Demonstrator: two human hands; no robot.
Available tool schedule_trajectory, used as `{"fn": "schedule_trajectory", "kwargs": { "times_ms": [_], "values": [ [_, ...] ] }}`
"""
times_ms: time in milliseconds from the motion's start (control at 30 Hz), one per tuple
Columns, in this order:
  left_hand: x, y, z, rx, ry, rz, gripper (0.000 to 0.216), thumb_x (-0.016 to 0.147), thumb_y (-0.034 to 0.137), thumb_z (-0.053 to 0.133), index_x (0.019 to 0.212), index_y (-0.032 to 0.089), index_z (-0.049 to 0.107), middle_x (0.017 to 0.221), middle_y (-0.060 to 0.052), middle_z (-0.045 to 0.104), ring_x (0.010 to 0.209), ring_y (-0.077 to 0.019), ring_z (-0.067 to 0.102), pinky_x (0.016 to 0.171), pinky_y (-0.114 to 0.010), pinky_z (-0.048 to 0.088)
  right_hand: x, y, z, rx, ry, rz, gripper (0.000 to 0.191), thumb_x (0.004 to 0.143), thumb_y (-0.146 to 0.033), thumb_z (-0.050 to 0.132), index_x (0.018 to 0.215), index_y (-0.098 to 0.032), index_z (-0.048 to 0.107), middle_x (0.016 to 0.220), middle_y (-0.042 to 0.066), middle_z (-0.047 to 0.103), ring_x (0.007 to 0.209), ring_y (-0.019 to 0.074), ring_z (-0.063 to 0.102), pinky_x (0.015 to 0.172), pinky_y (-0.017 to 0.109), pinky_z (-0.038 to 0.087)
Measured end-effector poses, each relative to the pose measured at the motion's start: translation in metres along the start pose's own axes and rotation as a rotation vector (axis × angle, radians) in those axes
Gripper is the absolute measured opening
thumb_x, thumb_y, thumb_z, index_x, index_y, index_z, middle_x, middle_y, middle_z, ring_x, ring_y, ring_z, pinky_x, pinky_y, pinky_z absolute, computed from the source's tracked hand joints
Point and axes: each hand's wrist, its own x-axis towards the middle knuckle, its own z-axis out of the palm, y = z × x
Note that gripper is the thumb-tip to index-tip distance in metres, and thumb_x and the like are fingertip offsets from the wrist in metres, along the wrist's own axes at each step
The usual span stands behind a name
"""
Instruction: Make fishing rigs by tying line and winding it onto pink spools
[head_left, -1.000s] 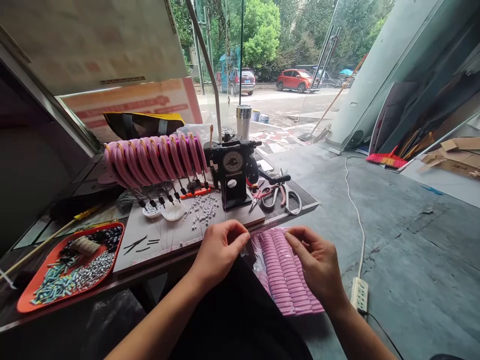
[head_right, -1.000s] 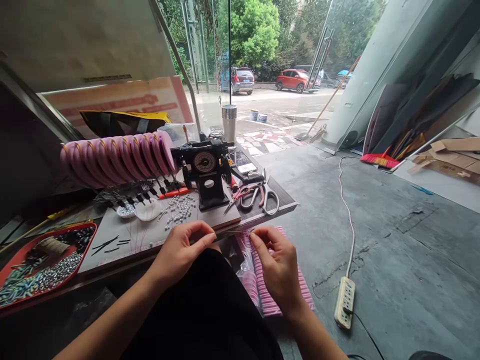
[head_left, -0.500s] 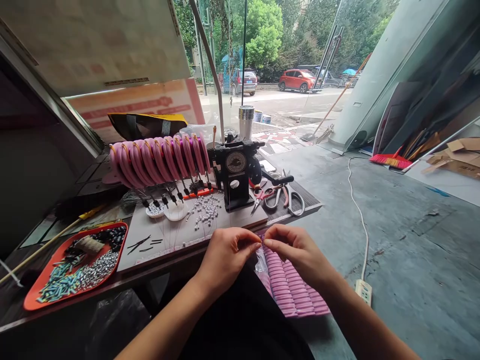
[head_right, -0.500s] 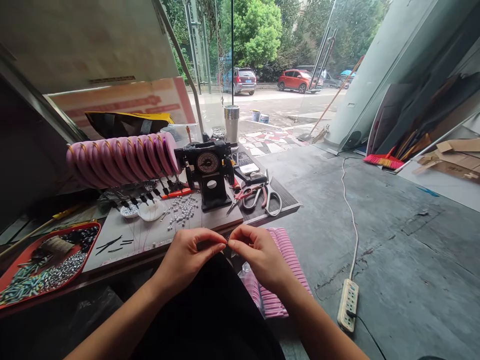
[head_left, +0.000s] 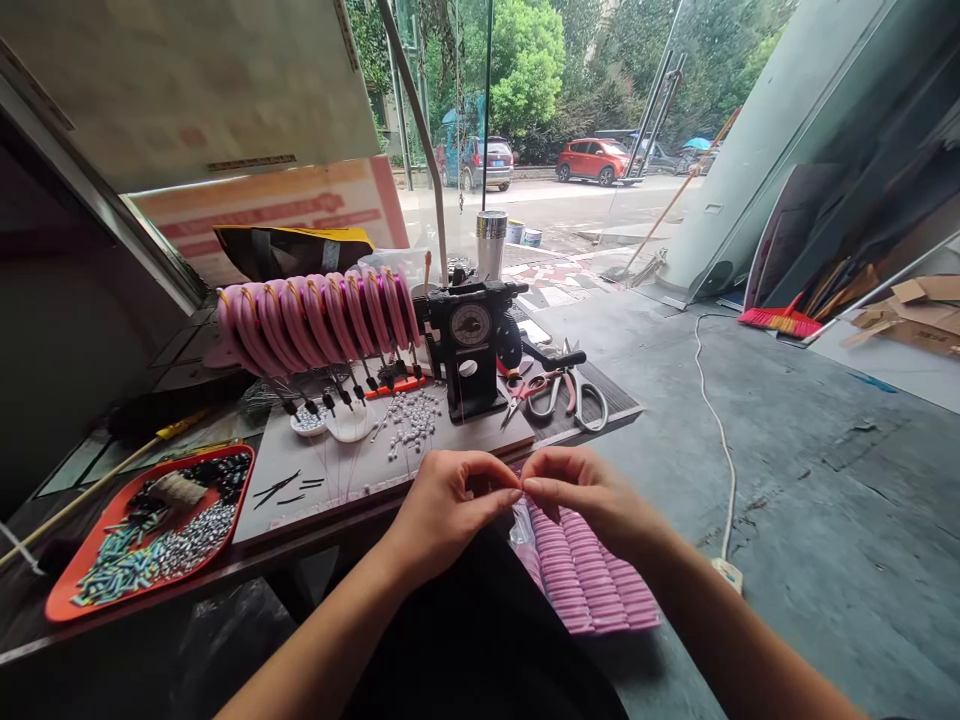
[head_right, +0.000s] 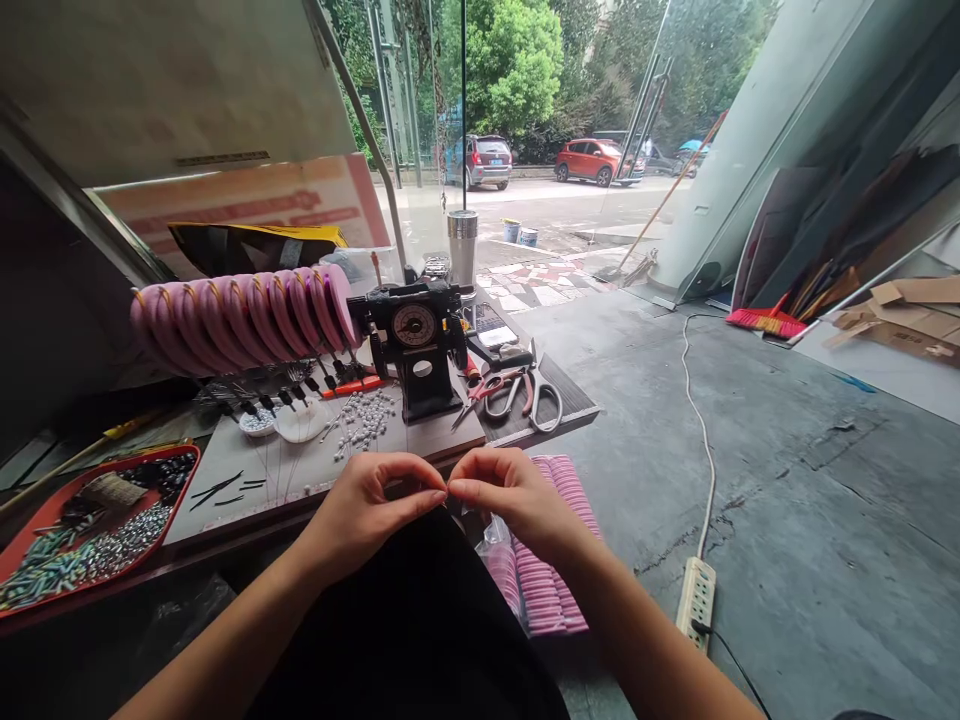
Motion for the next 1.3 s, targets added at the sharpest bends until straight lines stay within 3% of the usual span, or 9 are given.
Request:
{"fn": "schedule_trajectory", "kwargs": {
  "times_ms": [133, 300, 633, 733, 867, 1067, 1233, 1300],
  "values": [
    [-0.002, -0.004, 0.004, -0.100, 0.085, 0.019, 0.009, 0.073, 0.022, 0.066, 0.068, 0.015, 0.069, 0.065, -0.004, 0.070, 0.062, -0.0167, 0.062, 0.059, -0.025, 0.047, 0.000, 0.016, 0.008, 0.308, 0.000, 0.142, 0.023, 0.066, -0.031, 0.072, 0.063, -0.014, 0.057, 0.049, -0.006, 0.046, 0.043, 0.0045, 0.038, 0.046, 0.018, 0.029],
    [-0.004, -0.010, 0.011, -0.180, 0.130, 0.035, 0.010, 0.072, 0.023, 0.067, 0.068, 0.014, 0.069, 0.068, -0.005, 0.069, 0.065, -0.0169, 0.062, 0.062, -0.026, 0.047, 0.000, 0.020, 0.013, 0.483, 0.010, 0.266, 0.024, 0.060, -0.026, 0.076, 0.063, -0.013, 0.055, 0.052, -0.005, 0.050, 0.042, 0.0030, 0.040, 0.043, 0.015, 0.028],
    [-0.004, -0.011, 0.016, -0.238, 0.160, 0.014, 0.013, 0.078, 0.027, 0.062, 0.071, 0.016, 0.062, 0.067, 0.001, 0.062, 0.065, -0.0124, 0.055, 0.064, -0.023, 0.043, -0.008, 0.024, 0.022, 0.661, 0.039, 0.217, 0.018, 0.067, -0.027, 0.072, 0.070, -0.014, 0.059, 0.054, -0.004, 0.051, 0.045, 0.0036, 0.038, 0.044, 0.016, 0.029],
    [-0.004, -0.012, 0.017, -0.273, 0.162, -0.013, 0.014, 0.077, 0.028, 0.063, 0.070, 0.016, 0.062, 0.065, 0.002, 0.060, 0.064, -0.0117, 0.054, 0.063, -0.022, 0.042, -0.009, 0.026, 0.029, 0.543, 0.145, 0.122, 0.021, 0.061, -0.025, 0.076, 0.070, -0.015, 0.060, 0.051, -0.006, 0.047, 0.043, 0.0035, 0.037, 0.044, 0.016, 0.029],
    [-0.004, -0.011, 0.014, -0.392, 0.112, -0.052, 0.014, 0.075, 0.028, 0.064, 0.070, 0.015, 0.061, 0.063, 0.003, 0.059, 0.060, -0.0102, 0.051, 0.060, -0.021, 0.041, -0.008, 0.027, 0.033, 0.391, 0.277, -0.030, 0.021, 0.063, -0.029, 0.075, 0.069, -0.016, 0.059, 0.058, -0.006, 0.049, 0.045, 0.0037, 0.038, 0.046, 0.018, 0.030],
    [-0.002, -0.003, 0.006, -0.529, 0.015, -0.147, 0.015, 0.073, 0.026, 0.065, 0.066, 0.014, 0.061, 0.060, 0.003, 0.056, 0.056, -0.0081, 0.048, 0.056, -0.019, 0.039, -0.008, 0.026, 0.034, 0.133, 0.309, -0.160, 0.019, 0.076, -0.032, 0.065, 0.074, -0.017, 0.053, 0.061, -0.005, 0.046, 0.053, 0.0071, 0.040, 0.052, 0.020, 0.033],
    [0.000, -0.001, 0.007, -0.530, 0.068, -0.127, 0.013, 0.072, 0.026, 0.065, 0.066, 0.015, 0.061, 0.062, 0.003, 0.056, 0.059, -0.0091, 0.048, 0.059, -0.020, 0.040, -0.008, 0.027, 0.039, -0.373, 0.532, -0.500, 0.005, 0.082, -0.022, 0.056, 0.083, -0.021, 0.051, 0.073, -0.001, 0.052, 0.064, 0.0123, 0.049, 0.062, 0.025, 0.041],
    [0.001, -0.002, 0.009, -0.515, 0.092, -0.129, 0.014, 0.072, 0.027, 0.066, 0.067, 0.015, 0.062, 0.063, 0.002, 0.056, 0.061, -0.0092, 0.048, 0.061, -0.020, 0.039, -0.009, 0.028, 0.040, -0.607, 0.587, -0.654, 0.009, 0.081, -0.015, 0.055, 0.086, -0.022, 0.052, 0.077, 0.001, 0.055, 0.066, 0.0137, 0.050, 0.065, 0.028, 0.042]
  ]
}}
